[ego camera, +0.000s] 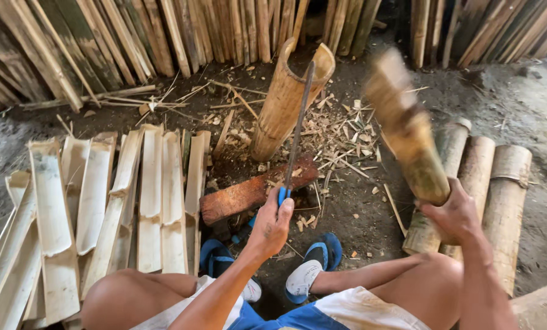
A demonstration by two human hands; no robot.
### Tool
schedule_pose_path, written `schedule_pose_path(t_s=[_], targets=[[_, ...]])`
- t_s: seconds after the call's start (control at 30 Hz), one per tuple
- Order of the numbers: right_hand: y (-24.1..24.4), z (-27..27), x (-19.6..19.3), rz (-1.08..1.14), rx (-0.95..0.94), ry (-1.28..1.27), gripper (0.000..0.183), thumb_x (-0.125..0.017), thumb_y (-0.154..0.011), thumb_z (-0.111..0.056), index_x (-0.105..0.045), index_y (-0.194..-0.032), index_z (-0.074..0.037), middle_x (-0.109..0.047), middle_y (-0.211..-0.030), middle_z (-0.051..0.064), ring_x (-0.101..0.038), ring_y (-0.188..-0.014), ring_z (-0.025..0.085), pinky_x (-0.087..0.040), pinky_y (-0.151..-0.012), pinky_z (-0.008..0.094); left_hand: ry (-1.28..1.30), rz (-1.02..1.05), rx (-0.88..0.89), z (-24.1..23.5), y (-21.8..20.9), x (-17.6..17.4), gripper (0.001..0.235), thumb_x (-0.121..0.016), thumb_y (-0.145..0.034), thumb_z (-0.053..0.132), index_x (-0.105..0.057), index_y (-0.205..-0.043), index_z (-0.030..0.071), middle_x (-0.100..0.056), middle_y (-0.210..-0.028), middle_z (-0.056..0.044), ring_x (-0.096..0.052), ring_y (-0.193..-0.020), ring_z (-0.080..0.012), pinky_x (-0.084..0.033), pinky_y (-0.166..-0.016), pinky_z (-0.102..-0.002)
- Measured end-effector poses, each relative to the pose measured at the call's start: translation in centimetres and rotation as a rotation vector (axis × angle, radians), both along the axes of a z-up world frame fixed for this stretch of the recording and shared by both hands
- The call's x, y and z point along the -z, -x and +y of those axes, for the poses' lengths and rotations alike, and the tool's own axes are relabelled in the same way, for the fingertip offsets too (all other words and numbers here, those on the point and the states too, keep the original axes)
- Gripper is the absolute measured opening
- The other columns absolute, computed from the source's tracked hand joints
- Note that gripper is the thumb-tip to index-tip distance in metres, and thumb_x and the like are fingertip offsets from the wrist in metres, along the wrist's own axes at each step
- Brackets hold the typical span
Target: The person splits bamboo poles into flat strips using a metal wedge and a wooden mallet. They position the bamboo vertically on a wooden block, drive the wedge into the top, and strike it repeatedly to split the pole into halves and then quarters.
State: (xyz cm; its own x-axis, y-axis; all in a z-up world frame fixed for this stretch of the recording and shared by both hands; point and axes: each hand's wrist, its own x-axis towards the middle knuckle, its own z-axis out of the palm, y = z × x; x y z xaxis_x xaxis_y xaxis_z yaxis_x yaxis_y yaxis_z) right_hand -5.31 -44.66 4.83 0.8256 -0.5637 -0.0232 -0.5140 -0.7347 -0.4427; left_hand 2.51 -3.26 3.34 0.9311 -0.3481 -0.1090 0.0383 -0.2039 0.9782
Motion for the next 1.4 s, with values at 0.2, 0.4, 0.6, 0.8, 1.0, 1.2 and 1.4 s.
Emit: schedule_pose_path(t_s=[0.2,0.4,0.6,0.8,1.0,1.2,1.4], targets=[[-3.0,2.3,-4.4,-0.696,-0.083,0.082,0.117,-0.088,-0.075,-0.015,-0.006,-0.154,0.012,-0.043,-0.146,0.03,-0.049,-0.128,0.039,-0.046,-0.102,0.052,-0.022,0.046,0.034,-0.4,-0.3,-0.5,0.056,-0.042,-0.1,0.048,-0.048,-0.139,0.008,-0.053,-0.07,-0.008,-0.052,-0.06,-0.0193,-0.044,-0.057,-0.04],[-9.3,8.8,-8.3,-0.476,-0.477,0.235,0.087,-0.089,-0.081,-0.017,-0.036,-0.15,-0.009,-0.057,-0.124,0.017,-0.062,-0.107,0.031,-0.056,-0.093,0.041,0.004,-0.022,-0.019,-0.9,0.0,-0.7,0.053,-0.043,-0.1,0.043,-0.048,-0.136,0.005,-0.057,-0.072,-0.008,-0.057,-0.063,-0.0189,-0.048,-0.06,-0.04],[-12.0,14.6,-10.8,-0.031,-0.624,0.334,0.108,-0.092,-0.066,-0.037,-0.035,-0.156,-0.015,-0.068,-0.106,0.019,-0.07,-0.077,0.03,-0.062,-0.065,0.042,-0.296,-0.078,-0.065,-0.4,-0.8,2.8,0.043,-0.044,-0.106,0.041,-0.054,-0.121,0.002,-0.07,-0.089,-0.025,-0.067,-0.085,-0.045,-0.051,-0.071,-0.054],[-9.3,14.1,-10.9,-0.327,-0.337,-0.273,0.104,-0.083,-0.074,-0.027,-0.025,-0.16,-0.016,-0.069,-0.122,0.018,-0.075,-0.1,0.025,-0.067,-0.083,0.042,-0.407,-0.262,-0.108,2.1,-4.1,5.0,0.045,-0.042,-0.103,0.039,-0.047,-0.134,0.007,-0.068,-0.094,-0.028,-0.065,-0.088,-0.0508,-0.048,-0.077,-0.06],[-13.6,8.7,-11.1,-0.647,-0.495,0.032,0.061,-0.071,-0.1,-0.005,-0.027,-0.143,-0.005,-0.053,-0.134,0.023,-0.064,-0.114,0.031,-0.059,-0.09,0.038,-0.392,-0.254,-0.058,2.6,-7.1,6.2,0.042,-0.04,-0.103,0.038,-0.049,-0.13,0.007,-0.068,-0.086,-0.024,-0.065,-0.084,-0.0479,-0.049,-0.075,-0.058],[-16.5,18.9,-1.6,0.096,-0.485,0.0,0.11,-0.088,-0.076,-0.038,-0.024,-0.16,-0.009,-0.051,-0.144,0.018,-0.068,-0.095,0.031,-0.06,-0.077,0.041,-0.444,-0.16,0.035,2.0,-7.3,8.9,0.037,-0.036,-0.108,0.036,-0.048,-0.12,0.003,-0.066,-0.081,-0.024,-0.065,-0.078,-0.0462,-0.051,-0.071,-0.055],[-13.9,17.8,-2.6,-0.005,-0.461,-0.17,0.112,-0.089,-0.072,-0.036,-0.022,-0.159,-0.013,-0.064,-0.131,0.024,-0.067,-0.113,0.037,-0.054,-0.098,0.052,-0.479,-0.082,0.143,5.2,-5.7,-0.5,0.035,-0.051,-0.099,0.037,-0.058,-0.103,0.002,-0.069,-0.084,-0.023,-0.069,-0.08,-0.0421,-0.052,-0.073,-0.054]])
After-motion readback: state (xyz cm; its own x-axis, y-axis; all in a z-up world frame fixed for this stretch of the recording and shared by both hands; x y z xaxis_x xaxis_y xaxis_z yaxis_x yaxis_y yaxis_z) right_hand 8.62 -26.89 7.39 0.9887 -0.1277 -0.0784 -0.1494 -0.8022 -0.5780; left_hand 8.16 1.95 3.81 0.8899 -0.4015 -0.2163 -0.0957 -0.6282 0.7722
